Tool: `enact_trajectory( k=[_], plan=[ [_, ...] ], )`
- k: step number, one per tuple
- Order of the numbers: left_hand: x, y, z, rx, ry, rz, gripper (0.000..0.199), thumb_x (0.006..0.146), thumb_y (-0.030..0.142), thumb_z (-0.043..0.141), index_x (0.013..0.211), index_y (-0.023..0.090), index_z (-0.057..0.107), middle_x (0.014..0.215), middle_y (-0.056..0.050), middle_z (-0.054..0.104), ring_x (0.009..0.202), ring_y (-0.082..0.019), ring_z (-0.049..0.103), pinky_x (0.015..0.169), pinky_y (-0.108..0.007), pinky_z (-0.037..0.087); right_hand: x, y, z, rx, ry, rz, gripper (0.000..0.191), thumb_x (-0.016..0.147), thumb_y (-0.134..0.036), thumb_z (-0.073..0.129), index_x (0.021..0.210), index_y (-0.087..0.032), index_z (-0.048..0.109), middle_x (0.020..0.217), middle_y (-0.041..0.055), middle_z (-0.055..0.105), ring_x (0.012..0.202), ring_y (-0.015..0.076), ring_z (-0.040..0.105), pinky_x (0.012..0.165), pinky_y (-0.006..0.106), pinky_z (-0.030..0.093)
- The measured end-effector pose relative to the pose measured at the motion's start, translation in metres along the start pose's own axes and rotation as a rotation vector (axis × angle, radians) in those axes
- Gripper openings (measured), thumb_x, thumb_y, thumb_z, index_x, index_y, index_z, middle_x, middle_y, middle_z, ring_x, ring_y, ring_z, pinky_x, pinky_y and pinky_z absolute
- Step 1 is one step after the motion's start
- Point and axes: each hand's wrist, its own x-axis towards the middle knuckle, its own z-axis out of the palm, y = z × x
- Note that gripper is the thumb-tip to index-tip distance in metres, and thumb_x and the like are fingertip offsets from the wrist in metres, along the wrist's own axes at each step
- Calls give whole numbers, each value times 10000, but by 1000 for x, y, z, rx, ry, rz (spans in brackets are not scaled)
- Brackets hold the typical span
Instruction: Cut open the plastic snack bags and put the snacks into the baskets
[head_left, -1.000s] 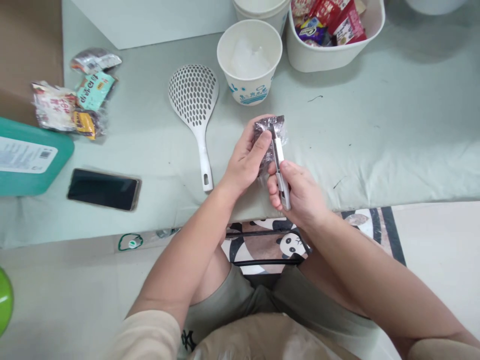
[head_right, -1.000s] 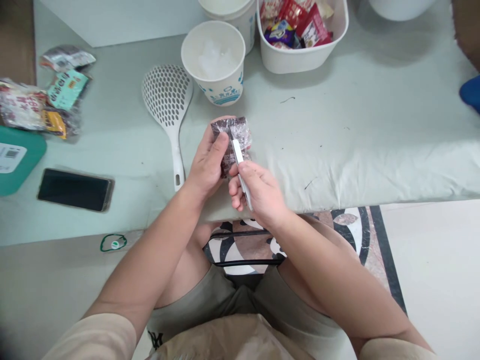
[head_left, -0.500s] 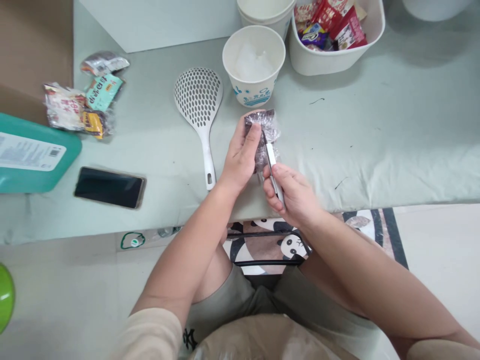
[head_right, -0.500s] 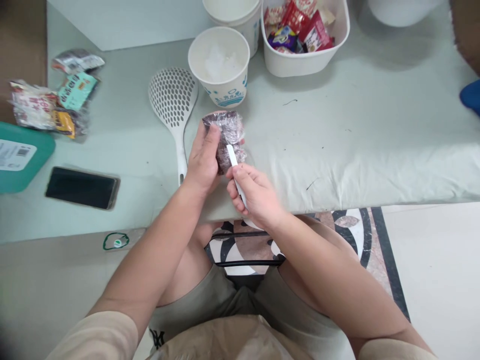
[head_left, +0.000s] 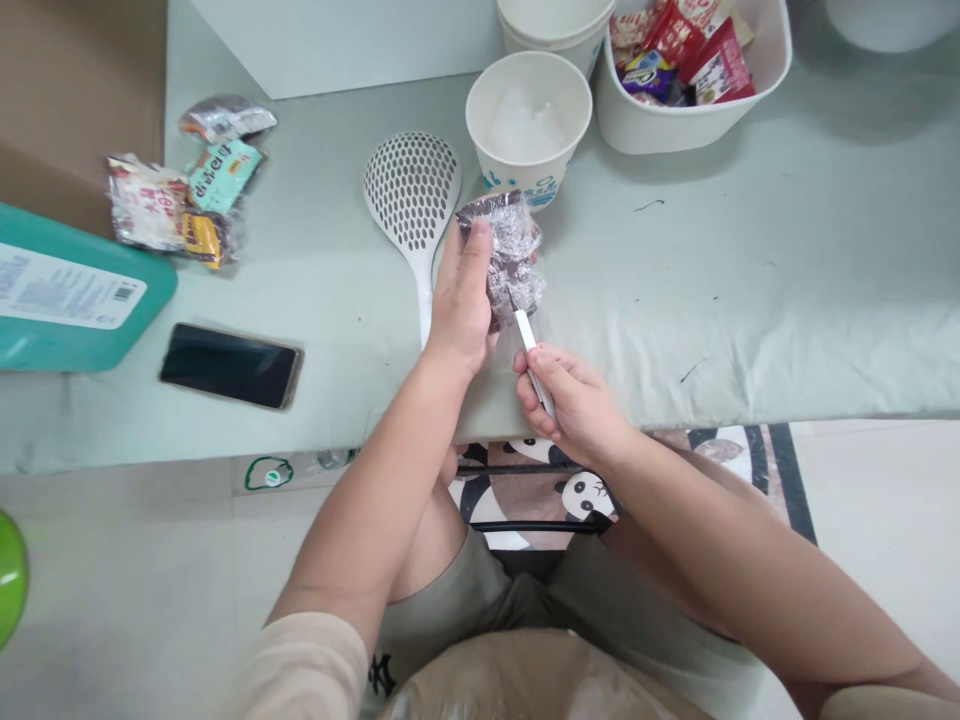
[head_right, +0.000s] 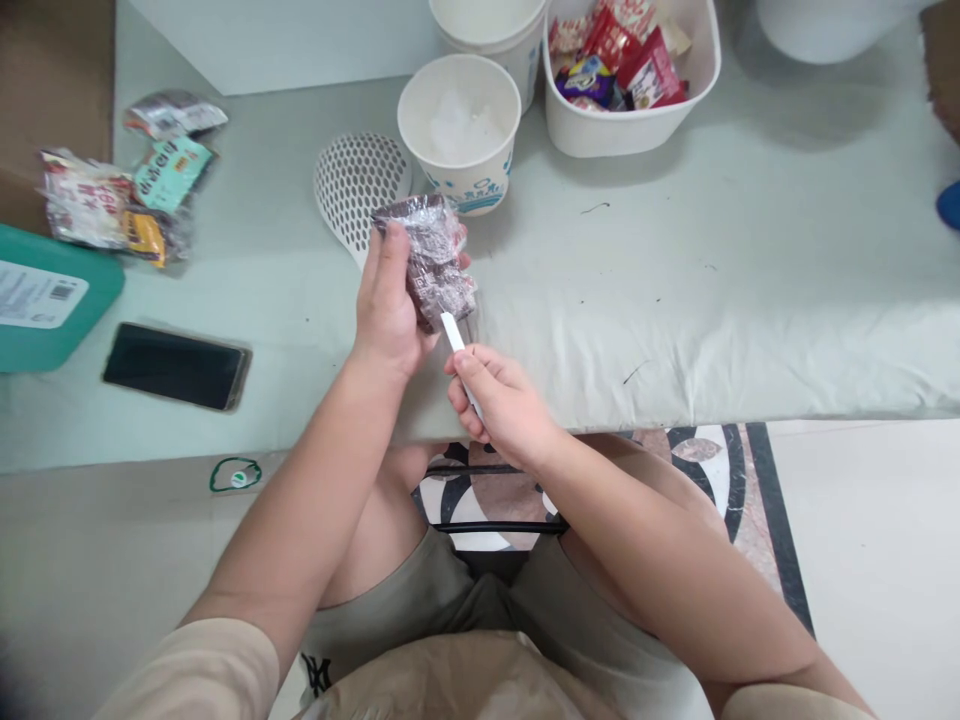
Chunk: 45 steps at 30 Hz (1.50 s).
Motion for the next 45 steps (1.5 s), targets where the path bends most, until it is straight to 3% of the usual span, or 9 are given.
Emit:
enact_trajectory(
  k=[9, 23, 30, 37, 43, 45],
  plan=[
    [6, 0, -6, 75, -4, -51, 767, 822, 934, 423, 1234, 306, 576, 1204, -97, 720, 1191, -280, 673, 832, -387, 560, 0, 6, 0, -34, -21, -15, 442, 838, -627, 716, 870, -214, 562, 545, -93, 526, 338, 36, 323, 313, 162, 209],
    [12, 2, -21, 73, -7, -50, 615, 918, 804, 464, 1209, 291, 639, 1241, -77, 751, 1240, -260, 682, 891, -370, 608, -3, 9, -1, -124, -42, -5, 417, 895, -602, 677, 892, -197, 580, 581, -82, 544, 349, 29, 368, 303, 149, 246],
    [11, 14, -16, -156, 130, -142, 616, 975, 756, 387, 1112, 229, 675, 1225, -109, 744, 1272, -262, 664, 942, -352, 594, -2, 9, -1, -138, -54, 8, 439, 885, -618, 679, 896, -192, 573, 589, -85, 545, 353, 24, 376, 305, 143, 252],
    [7, 25, -7, -344, 177, -226, 549, 1031, 642, 322, 1030, 219, 673, 1202, -116, 739, 1319, -266, 630, 985, -350, 584, 0, 10, -3, -157, -79, 2, 450, 881, -639, 669, 895, -200, 569, 594, -81, 548, 350, 30, 365, 300, 162, 240],
    [10, 35, -17, -438, 206, -214, 534, 1047, 603, 305, 1013, 200, 653, 1234, -89, 709, 1401, -235, 557, 961, -292, 577, 0, 11, -6, -239, -111, 27, 438, 929, -647, 590, 926, -210, 569, 629, -66, 546, 377, 54, 384, 326, 198, 266],
    [10, 38, -20, -453, 227, -210, 533, 1045, 596, 294, 1006, 203, 651, 1226, -80, 708, 1413, -231, 543, 941, -282, 580, -1, 7, -10, -364, -110, -35, 417, 966, -619, 542, 943, -207, 597, 669, -42, 562, 422, 72, 428, 371, 219, 323]
  ],
)
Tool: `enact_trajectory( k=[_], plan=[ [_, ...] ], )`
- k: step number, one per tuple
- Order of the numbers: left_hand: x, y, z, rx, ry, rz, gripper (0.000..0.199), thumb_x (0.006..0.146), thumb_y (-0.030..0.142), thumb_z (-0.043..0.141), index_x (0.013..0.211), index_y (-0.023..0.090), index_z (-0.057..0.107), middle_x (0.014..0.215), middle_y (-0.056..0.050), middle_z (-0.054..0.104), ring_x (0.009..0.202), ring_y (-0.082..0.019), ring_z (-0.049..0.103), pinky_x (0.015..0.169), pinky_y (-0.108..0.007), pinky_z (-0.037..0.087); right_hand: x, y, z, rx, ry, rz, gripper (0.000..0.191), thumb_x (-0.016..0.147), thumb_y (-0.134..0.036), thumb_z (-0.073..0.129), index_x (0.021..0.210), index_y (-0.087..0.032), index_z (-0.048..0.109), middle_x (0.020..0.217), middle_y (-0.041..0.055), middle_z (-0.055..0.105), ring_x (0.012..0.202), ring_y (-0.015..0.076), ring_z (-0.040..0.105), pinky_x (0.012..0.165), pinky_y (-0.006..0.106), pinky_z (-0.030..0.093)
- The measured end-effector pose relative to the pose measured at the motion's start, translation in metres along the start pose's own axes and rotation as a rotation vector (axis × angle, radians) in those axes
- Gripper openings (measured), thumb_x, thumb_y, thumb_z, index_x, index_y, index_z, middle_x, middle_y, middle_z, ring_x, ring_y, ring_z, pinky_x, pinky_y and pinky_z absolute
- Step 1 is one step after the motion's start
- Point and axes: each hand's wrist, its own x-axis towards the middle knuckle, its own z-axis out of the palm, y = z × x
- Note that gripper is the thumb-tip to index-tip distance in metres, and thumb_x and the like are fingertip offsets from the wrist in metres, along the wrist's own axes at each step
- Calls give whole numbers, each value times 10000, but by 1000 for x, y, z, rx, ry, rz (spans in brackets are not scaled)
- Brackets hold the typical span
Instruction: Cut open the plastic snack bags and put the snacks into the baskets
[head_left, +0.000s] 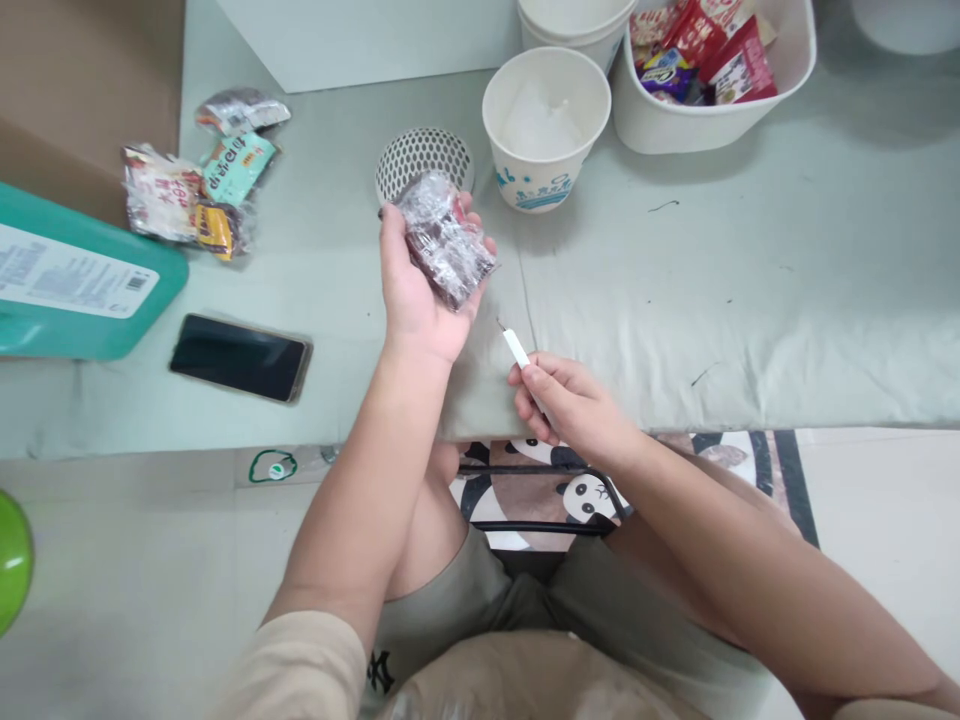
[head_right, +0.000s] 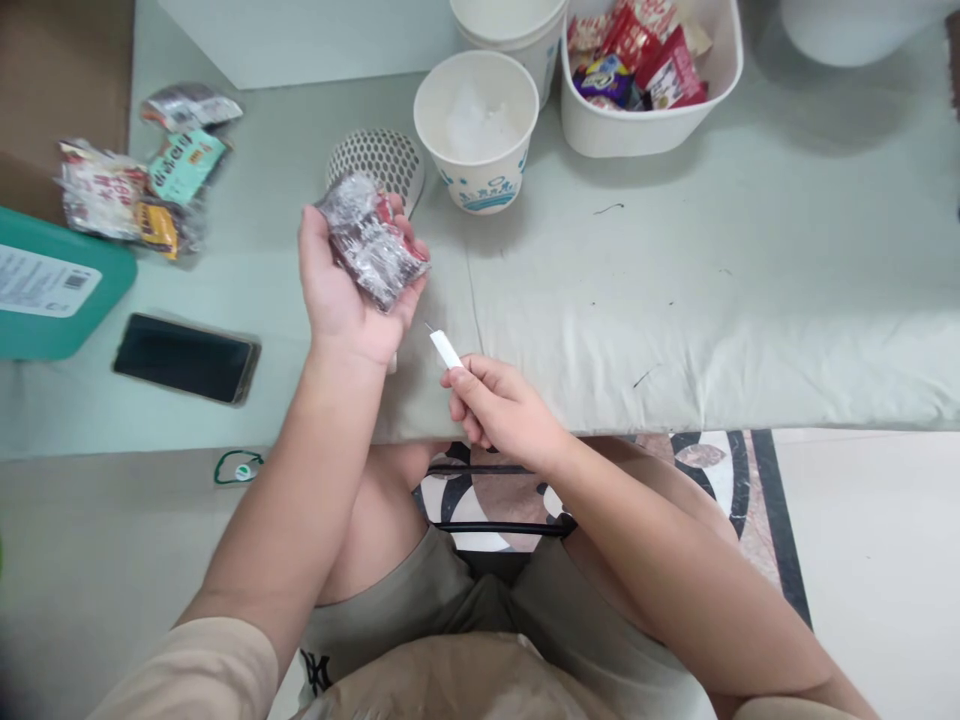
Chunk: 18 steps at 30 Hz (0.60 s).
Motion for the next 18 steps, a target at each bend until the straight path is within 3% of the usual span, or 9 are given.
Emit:
enact_trajectory(
  k=[2, 4, 6, 10, 13, 15, 18],
  plan=[
    [-1, 2, -1, 20, 4, 12, 541, 1032, 606, 280, 1008, 214, 651, 1195, -81, 723, 1399, -242, 558, 941, -305, 585, 0, -4, -10, -262, 98, -180, 366, 983, -549, 546, 975, -201, 659, 762, 9, 611, 555, 115, 543, 483, 259, 435],
    [-1, 2, -1, 70, -22, 33, 531, 1019, 610, 284, 1040, 234, 658, 1153, -78, 744, 1375, -255, 583, 941, -330, 588, 1, -8, -25, -598, 296, -415, 296, 970, -457, 581, 1031, -205, 726, 894, 65, 654, 761, 181, 635, 657, 325, 522],
    [-3, -1, -1, 141, -68, 44, 490, 1011, 591, 317, 1087, 257, 668, 1125, -70, 758, 1360, -260, 602, 931, -335, 589, 4, -9, -44, -872, 504, -537, 281, 956, -394, 590, 1104, -221, 755, 980, 97, 661, 868, 233, 648, 762, 388, 540],
    [-5, -11, 0, 277, -133, 15, 406, 997, 534, 401, 1137, 272, 679, 1098, -69, 768, 1290, -262, 657, 906, -339, 600, 11, -8, -83, -1169, 766, -444, 287, 938, -341, 591, 1160, -235, 740, 1018, 131, 660, 942, 305, 631, 872, 509, 514],
    [-8, -19, 0, 332, -197, -26, 347, 979, 490, 477, 1177, 281, 670, 1103, -67, 769, 1219, -265, 696, 908, -362, 604, 14, -8, -97, -1225, 983, -338, 286, 899, -354, 635, 1138, -221, 716, 1074, 158, 655, 1068, 376, 595, 973, 646, 441],
    [-10, -26, 1, 351, -232, -47, 347, 973, 487, 515, 1206, 273, 657, 1129, -72, 760, 1215, -271, 700, 930, -376, 601, 14, -10, -95, -1190, 1021, -385, 297, 910, -381, 622, 1145, -213, 690, 1111, 168, 648, 1137, 393, 575, 1010, 676, 415],
    [-14, -36, 3, 346, -279, -47, 334, 978, 461, 555, 1226, 255, 639, 1178, -68, 736, 1275, -274, 673, 999, -383, 580, 13, -14, -77, -1068, 780, -586, 283, 947, -389, 581, 1162, -219, 648, 1124, 153, 663, 1136, 347, 610, 1029, 594, 466]
  ],
)
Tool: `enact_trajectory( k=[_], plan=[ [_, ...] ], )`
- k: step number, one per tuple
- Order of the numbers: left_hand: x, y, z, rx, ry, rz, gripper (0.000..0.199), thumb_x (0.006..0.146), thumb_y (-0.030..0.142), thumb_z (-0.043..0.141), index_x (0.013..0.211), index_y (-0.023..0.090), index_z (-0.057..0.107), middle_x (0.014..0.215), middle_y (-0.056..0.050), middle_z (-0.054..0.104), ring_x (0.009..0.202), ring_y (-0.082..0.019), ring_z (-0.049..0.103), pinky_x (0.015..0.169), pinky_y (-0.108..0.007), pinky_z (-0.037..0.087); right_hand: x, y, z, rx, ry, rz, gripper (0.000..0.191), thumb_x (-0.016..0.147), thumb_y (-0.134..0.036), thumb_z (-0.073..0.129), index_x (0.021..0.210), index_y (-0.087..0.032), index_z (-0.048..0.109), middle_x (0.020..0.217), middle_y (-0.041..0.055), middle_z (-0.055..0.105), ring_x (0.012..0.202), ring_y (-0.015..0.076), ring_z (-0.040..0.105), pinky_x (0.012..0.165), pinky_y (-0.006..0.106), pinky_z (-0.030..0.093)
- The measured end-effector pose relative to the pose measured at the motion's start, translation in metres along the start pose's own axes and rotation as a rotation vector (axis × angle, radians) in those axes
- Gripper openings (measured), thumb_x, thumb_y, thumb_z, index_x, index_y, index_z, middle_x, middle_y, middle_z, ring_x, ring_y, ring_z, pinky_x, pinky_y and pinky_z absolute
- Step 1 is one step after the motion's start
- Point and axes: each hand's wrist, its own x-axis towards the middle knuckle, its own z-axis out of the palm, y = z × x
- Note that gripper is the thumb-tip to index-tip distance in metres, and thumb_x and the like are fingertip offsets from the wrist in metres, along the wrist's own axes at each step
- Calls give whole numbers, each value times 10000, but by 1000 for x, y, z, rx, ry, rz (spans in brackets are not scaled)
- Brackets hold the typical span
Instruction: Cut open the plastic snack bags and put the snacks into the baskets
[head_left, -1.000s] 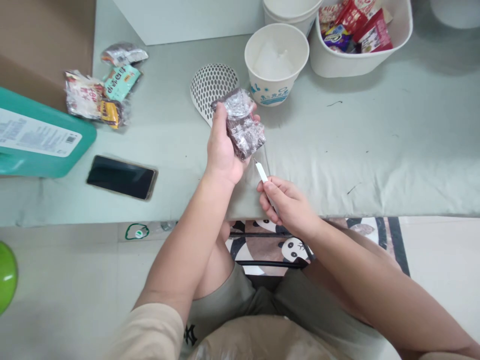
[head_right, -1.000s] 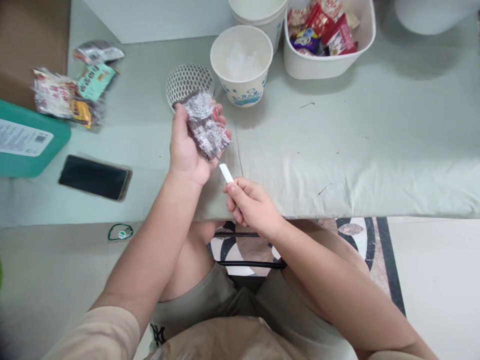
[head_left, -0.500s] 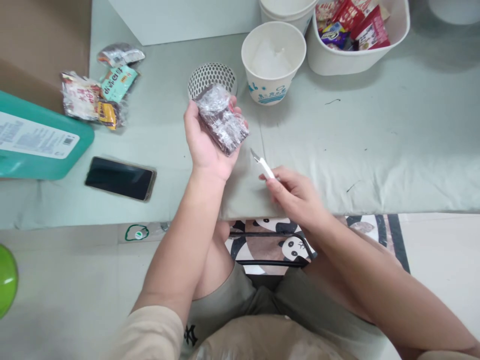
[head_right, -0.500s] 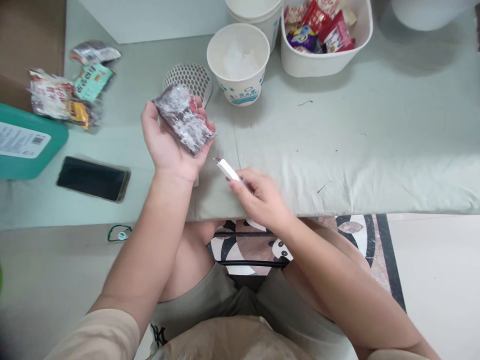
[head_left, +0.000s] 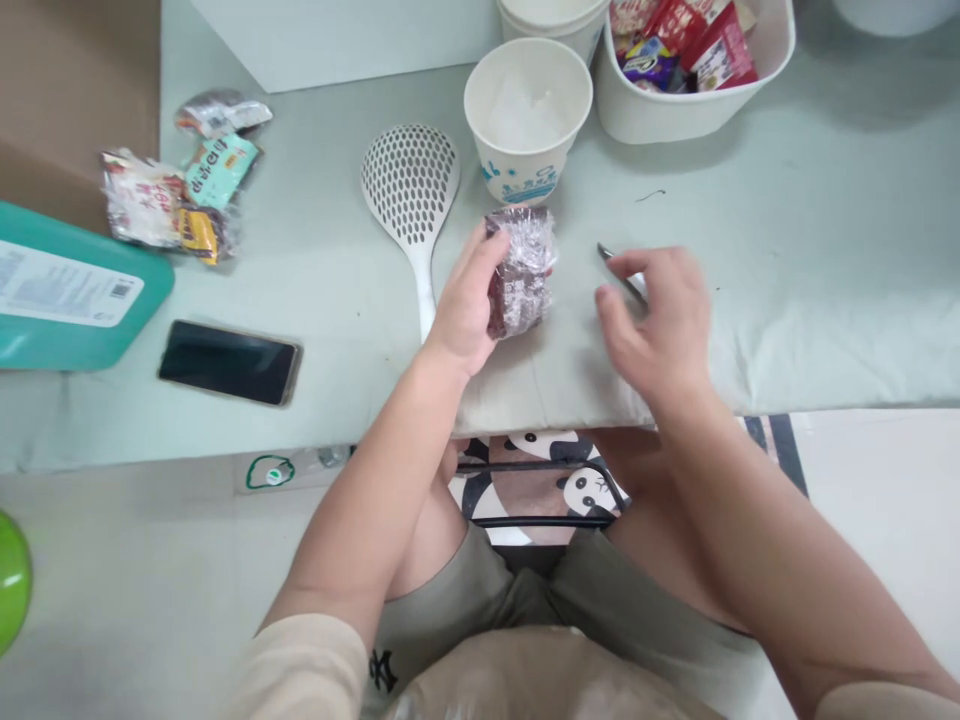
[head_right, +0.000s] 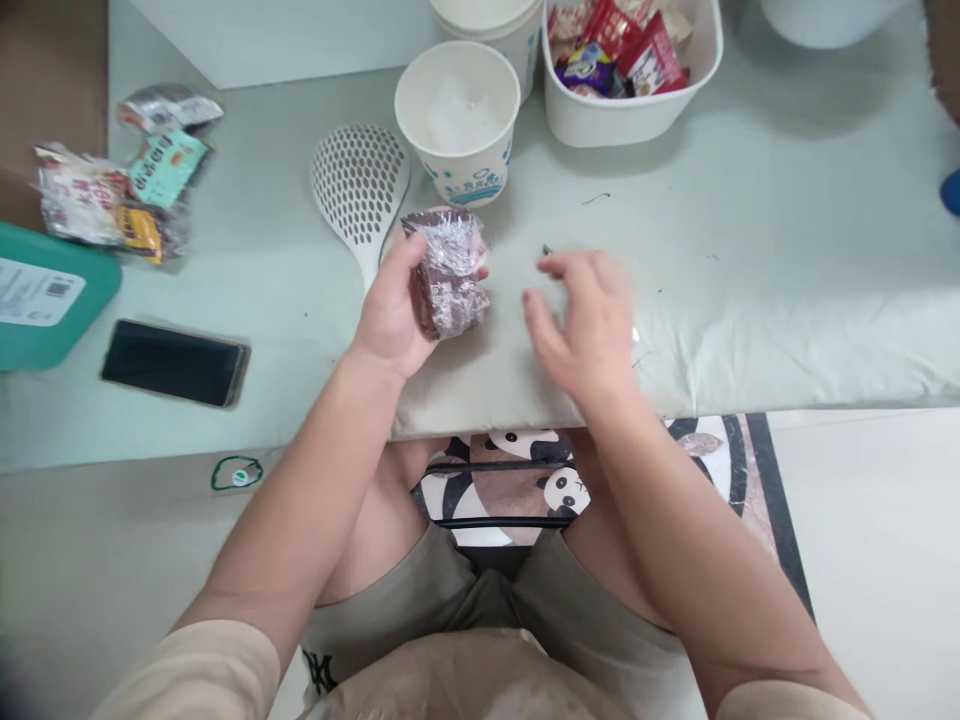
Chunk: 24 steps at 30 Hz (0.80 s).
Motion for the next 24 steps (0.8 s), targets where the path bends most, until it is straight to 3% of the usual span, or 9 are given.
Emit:
enact_trajectory(
  k=[3, 8, 15, 19, 24],
  plan=[
    [-2, -8, 4, -18, -86, 38, 267, 997, 388, 542, 1200, 240, 635, 1190, -51, 715, 1285, -259, 667, 1028, -378, 563, -5, -19, 5, 266, -131, -67, 319, 911, -357, 635, 1205, -237, 600, 1090, 107, 692, 982, 277, 667, 924, 491, 551],
    [-3, -13, 4, -8, -153, 36, 291, 1003, 381, 548, 1228, 215, 625, 1098, -47, 722, 1173, -244, 715, 969, -358, 588, -9, -29, 7, 473, -235, 123, 230, 858, -225, 636, 1083, -244, 594, 820, -7, 633, 740, 174, 615, 771, 370, 561],
    [-1, -15, 6, -21, -171, 32, 330, 986, 442, 567, 1234, 231, 620, 1167, -58, 726, 1195, -244, 702, 993, -364, 582, -7, -34, 11, 579, -188, 294, 202, 806, -288, 686, 976, -226, 596, 843, -1, 635, 686, 134, 567, 673, 308, 515],
    [2, -16, 6, 18, -68, -10, 420, 964, 536, 563, 1295, 281, 609, 1182, -67, 731, 1210, -273, 699, 951, -393, 593, -8, -37, 9, 523, -165, 180, 24, 840, -226, 614, 865, -224, 613, 762, -3, 635, 690, 143, 569, 696, 310, 507],
    [13, -5, -5, 9, 106, -16, 548, 949, 678, 503, 1326, 291, 596, 1094, -74, 755, 1157, -275, 717, 874, -368, 599, -14, -38, 7, 394, -148, -79, 105, 868, -170, 574, 846, -243, 646, 810, 21, 674, 759, 176, 620, 733, 332, 525]
  ],
)
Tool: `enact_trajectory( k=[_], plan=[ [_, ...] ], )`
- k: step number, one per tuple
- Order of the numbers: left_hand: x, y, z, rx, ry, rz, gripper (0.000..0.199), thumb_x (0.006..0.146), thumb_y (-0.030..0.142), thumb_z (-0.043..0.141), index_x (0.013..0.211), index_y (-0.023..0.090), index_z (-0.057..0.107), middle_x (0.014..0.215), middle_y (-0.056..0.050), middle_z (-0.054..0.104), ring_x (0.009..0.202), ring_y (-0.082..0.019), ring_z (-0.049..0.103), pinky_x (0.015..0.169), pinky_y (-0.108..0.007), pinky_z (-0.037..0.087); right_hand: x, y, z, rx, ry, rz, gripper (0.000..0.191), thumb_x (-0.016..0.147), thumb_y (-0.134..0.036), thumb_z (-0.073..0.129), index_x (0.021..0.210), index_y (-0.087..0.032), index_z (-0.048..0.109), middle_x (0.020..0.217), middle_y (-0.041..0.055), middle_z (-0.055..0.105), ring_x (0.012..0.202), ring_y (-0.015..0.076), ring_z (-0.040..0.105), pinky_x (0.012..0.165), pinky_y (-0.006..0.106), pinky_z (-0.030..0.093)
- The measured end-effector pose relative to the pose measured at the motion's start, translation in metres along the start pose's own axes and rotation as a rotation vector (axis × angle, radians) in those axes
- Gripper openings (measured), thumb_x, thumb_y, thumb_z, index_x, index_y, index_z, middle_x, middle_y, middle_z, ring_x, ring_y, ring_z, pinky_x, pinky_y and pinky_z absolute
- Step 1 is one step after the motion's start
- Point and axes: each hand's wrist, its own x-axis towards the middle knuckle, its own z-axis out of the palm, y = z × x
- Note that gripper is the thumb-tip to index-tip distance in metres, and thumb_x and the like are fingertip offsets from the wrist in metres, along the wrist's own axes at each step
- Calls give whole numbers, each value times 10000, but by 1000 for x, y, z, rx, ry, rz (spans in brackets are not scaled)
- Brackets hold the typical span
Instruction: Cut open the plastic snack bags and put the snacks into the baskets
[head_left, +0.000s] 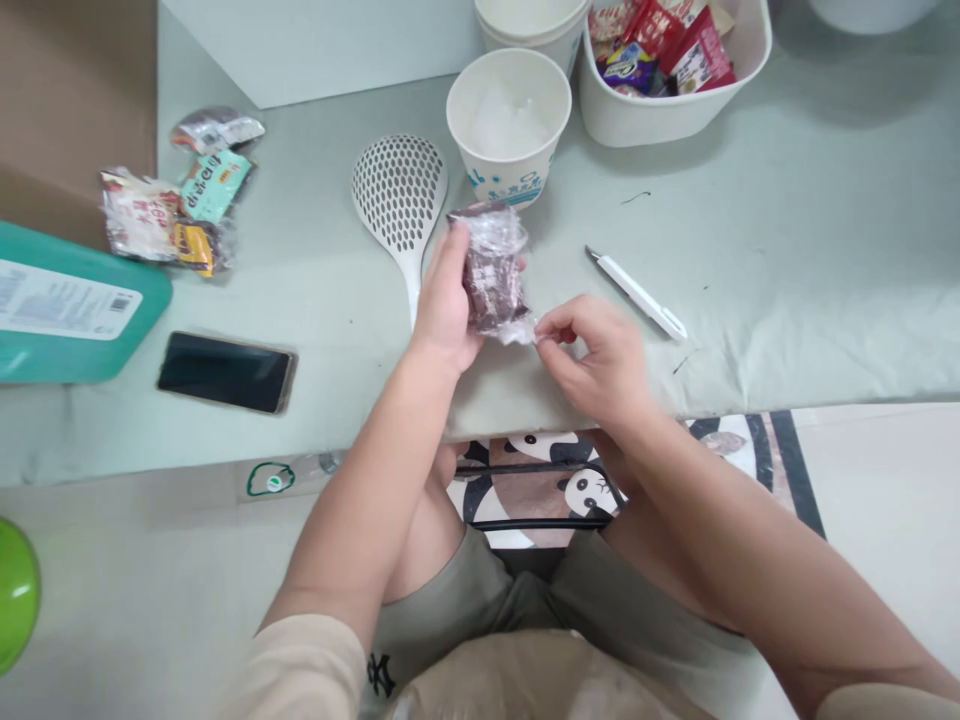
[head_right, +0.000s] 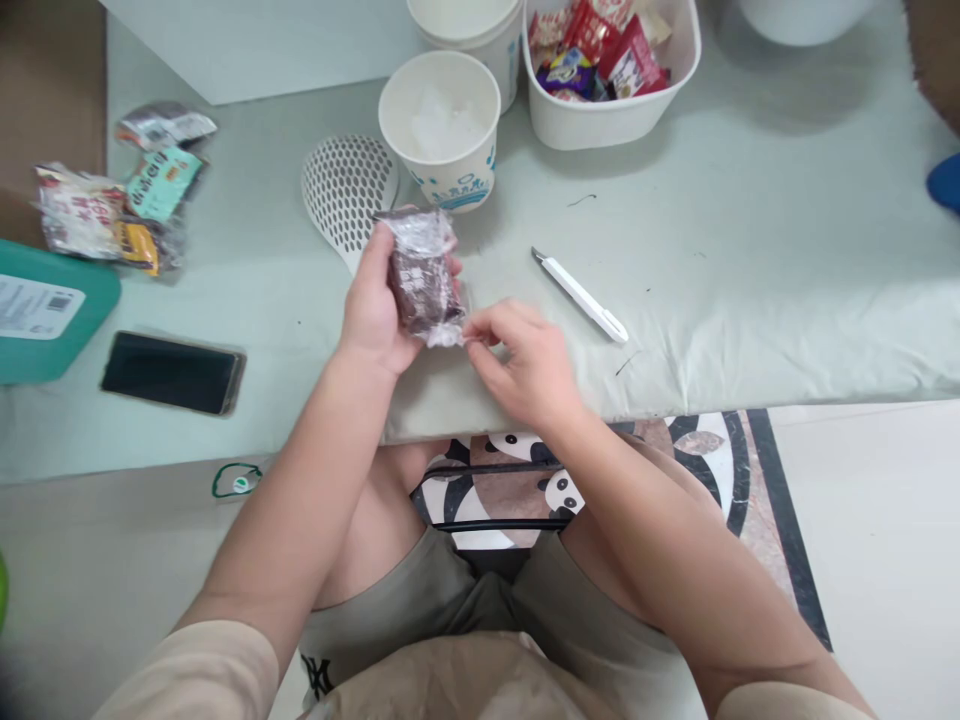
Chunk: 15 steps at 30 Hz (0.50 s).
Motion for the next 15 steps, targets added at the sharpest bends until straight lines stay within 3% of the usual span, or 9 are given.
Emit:
enact_trajectory(
  k=[5, 8, 12, 15],
  plan=[
    [9, 11, -12, -79, 110, -31, 655, 967, 751, 375, 1204, 205, 650, 1010, -103, 735, 1156, -293, 716, 864, -374, 595, -3, 0, 5, -96, -101, -238, 178, 935, -157, 528, 852, -252, 653, 885, 51, 702, 838, 197, 666, 752, 346, 532],
    [6, 13, -14, -73, 112, -55, 563, 972, 695, 417, 1132, 210, 654, 983, -93, 731, 1092, -275, 729, 826, -364, 610, -1, -1, 5, -50, -32, -260, 146, 906, -147, 530, 884, -244, 637, 869, 46, 694, 820, 192, 661, 736, 345, 527],
    [-6, 14, -14, 31, -58, -137, 335, 906, 419, 593, 1191, 245, 618, 979, -52, 735, 1002, -256, 748, 792, -365, 633, 4, 3, 1, -80, 111, -125, 83, 881, -185, 553, 901, -239, 614, 846, 38, 674, 780, 190, 633, 734, 359, 532],
    [-15, 15, -14, 125, -271, -222, 527, 773, 233, 684, 1285, 260, 565, 1006, -25, 718, 876, -226, 742, 751, -357, 615, 8, 11, -1, -145, 132, -55, 172, 857, -260, 613, 1022, -234, 653, 994, 72, 696, 826, 205, 642, 734, 376, 546]
  ],
)
